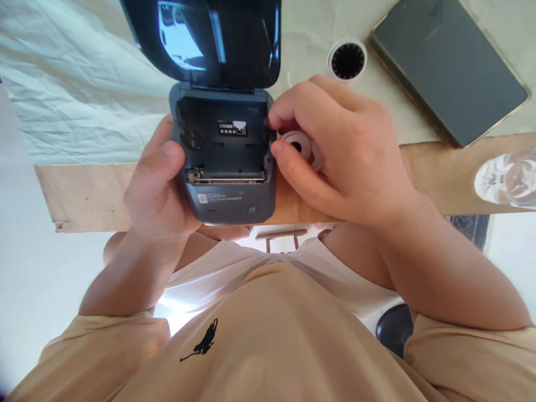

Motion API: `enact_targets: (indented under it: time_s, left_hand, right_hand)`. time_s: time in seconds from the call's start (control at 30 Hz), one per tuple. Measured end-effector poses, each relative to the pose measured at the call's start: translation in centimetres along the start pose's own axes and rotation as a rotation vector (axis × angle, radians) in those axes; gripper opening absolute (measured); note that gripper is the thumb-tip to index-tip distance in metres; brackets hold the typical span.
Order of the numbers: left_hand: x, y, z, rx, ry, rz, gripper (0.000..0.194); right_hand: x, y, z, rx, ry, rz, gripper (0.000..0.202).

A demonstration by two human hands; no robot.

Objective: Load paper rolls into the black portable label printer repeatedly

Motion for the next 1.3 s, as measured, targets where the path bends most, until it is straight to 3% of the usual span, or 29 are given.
enact_targets:
  time_s: [0.23,0.4,0.83,1.0,1.3]
  left_hand:
    - [-0.08,0.04,0.06,0.036,0.02,0.037,0.087]
    - [-0.06,-0.11,0.15,0.007,0.015,-0.024,0.072]
    - [0.1,0.08,0.07,0.059,0.019,0.024,0.092]
    - [0.21,-0.1,0.05,0.022,0.009,0.035,0.081]
    - [-0.13,0.17,0.13,0.051,0.032,0.002,0.09]
  right_hand:
    - [-0.09,0.11,-0.12,-0.008,-0.036,-0.023,0.024]
    - [0.13,-0.03,-0.12,-0.011,-0.049,-0.029,0.025]
    - [0.36,0.0,-0.16,0.006,-0.068,-0.058,0.025]
    - [0.36,0.23,-0.08,0.017,-0.071,-0.056,0.024]
    - [0.2,0.06,-0.17,-0.008,-0.063,-0.043,0.024]
Point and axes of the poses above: each hand's wrist, its own z-axis away from the middle knuckle, its own y-axis out of the back of the hand, x = y × z, the point moved 10 cm from there along -z, towards the middle knuckle
